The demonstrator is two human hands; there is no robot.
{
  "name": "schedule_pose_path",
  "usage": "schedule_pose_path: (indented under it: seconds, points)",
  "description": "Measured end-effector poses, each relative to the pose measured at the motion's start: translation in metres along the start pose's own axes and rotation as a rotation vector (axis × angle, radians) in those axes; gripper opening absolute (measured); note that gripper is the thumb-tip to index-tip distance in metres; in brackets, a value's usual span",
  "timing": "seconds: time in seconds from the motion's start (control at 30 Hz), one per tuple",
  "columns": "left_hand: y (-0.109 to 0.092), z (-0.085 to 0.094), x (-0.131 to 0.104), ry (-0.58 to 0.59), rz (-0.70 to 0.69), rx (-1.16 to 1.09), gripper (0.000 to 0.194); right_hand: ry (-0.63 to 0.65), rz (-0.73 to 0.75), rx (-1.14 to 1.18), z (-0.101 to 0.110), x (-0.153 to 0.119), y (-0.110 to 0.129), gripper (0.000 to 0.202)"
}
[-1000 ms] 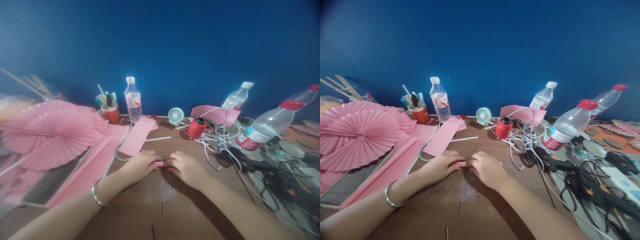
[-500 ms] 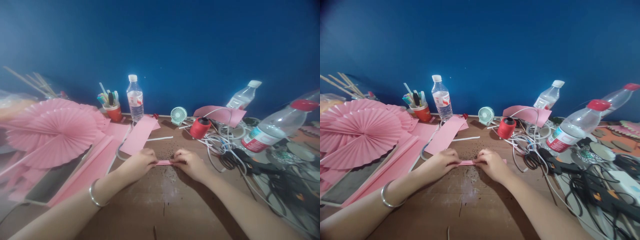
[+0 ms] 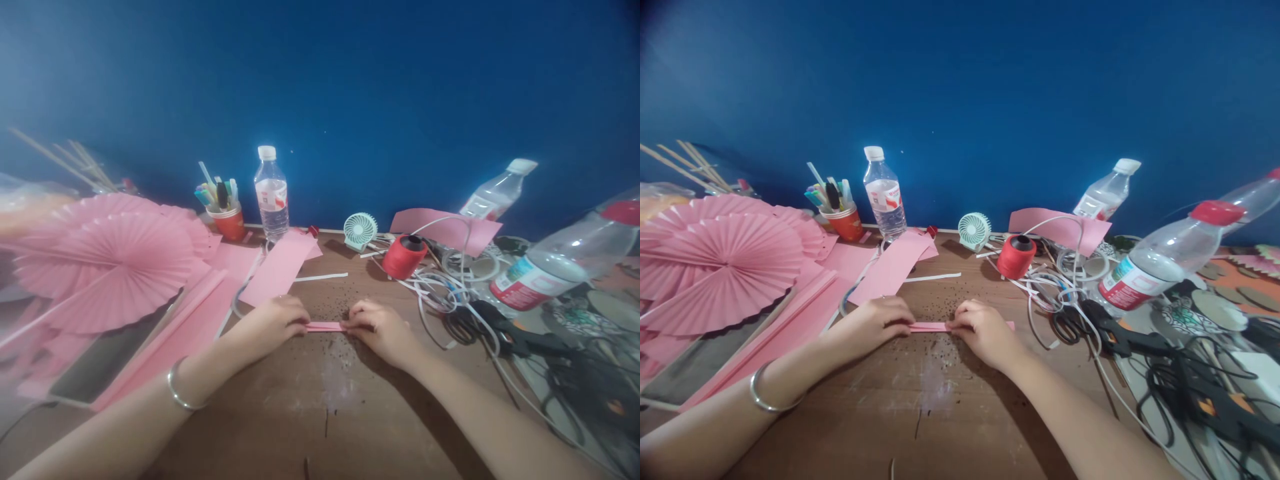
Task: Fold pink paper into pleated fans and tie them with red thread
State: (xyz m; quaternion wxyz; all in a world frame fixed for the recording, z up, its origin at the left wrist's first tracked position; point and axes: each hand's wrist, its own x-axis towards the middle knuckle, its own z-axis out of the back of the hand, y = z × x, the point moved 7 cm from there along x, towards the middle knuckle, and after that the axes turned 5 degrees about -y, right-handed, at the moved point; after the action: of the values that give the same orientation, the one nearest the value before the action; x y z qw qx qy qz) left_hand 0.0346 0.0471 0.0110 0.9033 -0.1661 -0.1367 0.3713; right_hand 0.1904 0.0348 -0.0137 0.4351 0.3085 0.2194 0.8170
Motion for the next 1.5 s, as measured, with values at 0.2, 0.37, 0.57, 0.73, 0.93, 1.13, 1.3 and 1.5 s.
schedule_pose_path:
  seconds: [0.2,0.37,0.57,0.73,0.93,1.13,1.3,1.5]
  points:
    - [0.011,0.005,0.000,0.026,0.028,-0.014,0.016,0.010,0.048,-0.060,-0.001,-0.002,0.008,0.023]
    - [0.002,0.000,-0.003,0.070,-0.069,0.141,0.020,-0.012,0.027,-0.035,0.001,0.000,0.006,0.021]
    - [-0.019,-0.001,-0.009,0.048,-0.302,0.498,0.018,-0.012,0.019,-0.052,0.002,0.001,0.004,0.018]
    - [-0.025,0.006,-0.008,-0.014,-0.355,0.541,0.025,-0.009,0.014,-0.047,0.002,0.001,0.004,0.018]
    - [-0.023,0.007,-0.008,-0.050,-0.367,0.498,0.020,0.001,0.021,-0.059,0.001,0.001,0.005,0.018]
    - [-0.021,0.002,-0.008,-0.006,-0.373,0.518,0.024,0.018,0.010,-0.059,0.000,-0.001,0.002,0.019]
    - [-0.012,-0.001,-0.006,0.034,-0.321,0.437,0.019,0.018,0.024,-0.066,0.002,-0.001,0.007,0.021]
    - [-0.010,-0.004,0.005,-0.037,-0.134,0.238,0.020,-0.003,0.001,-0.076,0.002,0.000,0.010,0.019]
